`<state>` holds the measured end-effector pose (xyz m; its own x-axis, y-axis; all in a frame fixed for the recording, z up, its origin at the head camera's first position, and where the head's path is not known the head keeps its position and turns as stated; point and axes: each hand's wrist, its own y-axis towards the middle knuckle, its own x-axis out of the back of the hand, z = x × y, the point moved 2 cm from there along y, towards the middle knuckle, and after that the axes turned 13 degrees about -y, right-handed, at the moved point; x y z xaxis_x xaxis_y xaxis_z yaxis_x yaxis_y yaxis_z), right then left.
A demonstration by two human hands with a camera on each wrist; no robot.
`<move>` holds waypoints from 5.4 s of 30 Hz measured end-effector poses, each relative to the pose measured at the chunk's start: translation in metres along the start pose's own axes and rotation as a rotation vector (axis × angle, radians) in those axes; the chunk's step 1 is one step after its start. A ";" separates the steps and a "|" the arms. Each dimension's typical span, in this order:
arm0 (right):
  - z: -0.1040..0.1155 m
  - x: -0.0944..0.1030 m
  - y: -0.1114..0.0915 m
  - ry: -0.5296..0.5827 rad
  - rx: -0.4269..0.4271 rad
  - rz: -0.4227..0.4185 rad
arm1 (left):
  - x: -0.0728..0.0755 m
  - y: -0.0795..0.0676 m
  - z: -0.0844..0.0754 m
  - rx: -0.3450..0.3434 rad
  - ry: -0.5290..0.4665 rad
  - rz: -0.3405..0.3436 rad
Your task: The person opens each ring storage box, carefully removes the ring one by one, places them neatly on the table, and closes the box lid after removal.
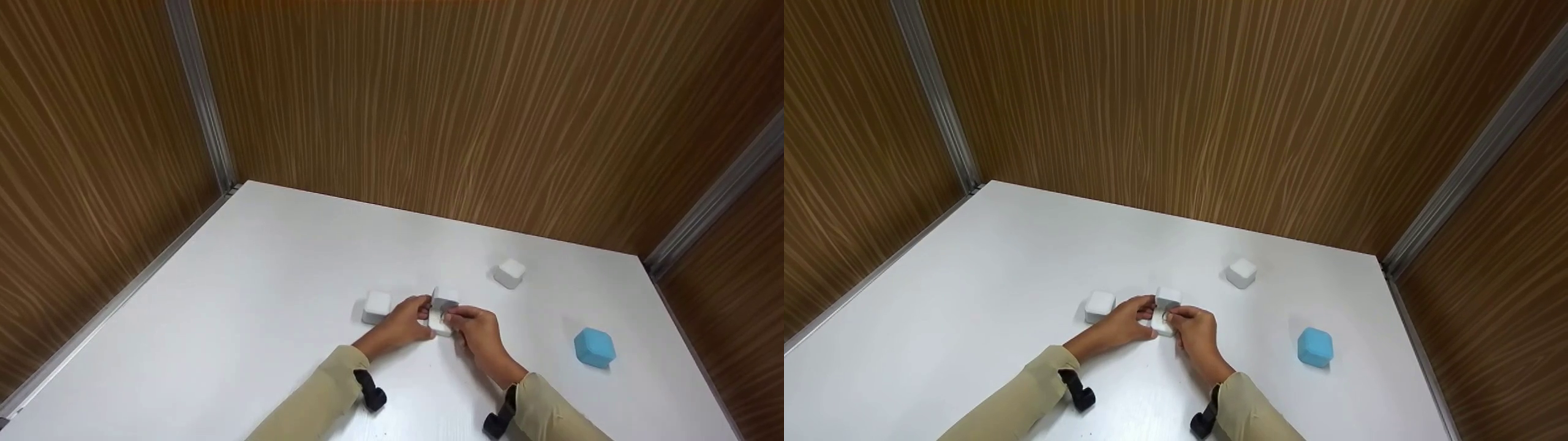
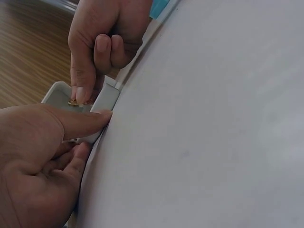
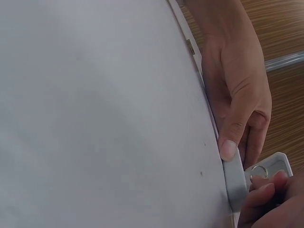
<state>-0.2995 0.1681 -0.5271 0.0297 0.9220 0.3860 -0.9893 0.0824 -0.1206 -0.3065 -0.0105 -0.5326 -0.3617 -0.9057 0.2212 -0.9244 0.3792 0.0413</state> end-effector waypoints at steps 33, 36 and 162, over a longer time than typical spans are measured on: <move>0.007 0.008 -0.025 -0.161 0.046 0.021 | -0.002 -0.001 0.001 -0.003 -0.041 0.019; 0.008 0.005 -0.030 -0.193 0.056 0.044 | -0.001 -0.002 0.002 0.009 -0.041 0.018; 0.022 0.014 0.004 -0.308 0.110 0.101 | -0.001 -0.008 -0.004 0.002 0.063 -0.002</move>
<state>-0.3062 0.1730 -0.5025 -0.0969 0.7647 0.6371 -0.9950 -0.0598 -0.0796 -0.2985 -0.0113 -0.5292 -0.3516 -0.8928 0.2816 -0.9253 0.3771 0.0401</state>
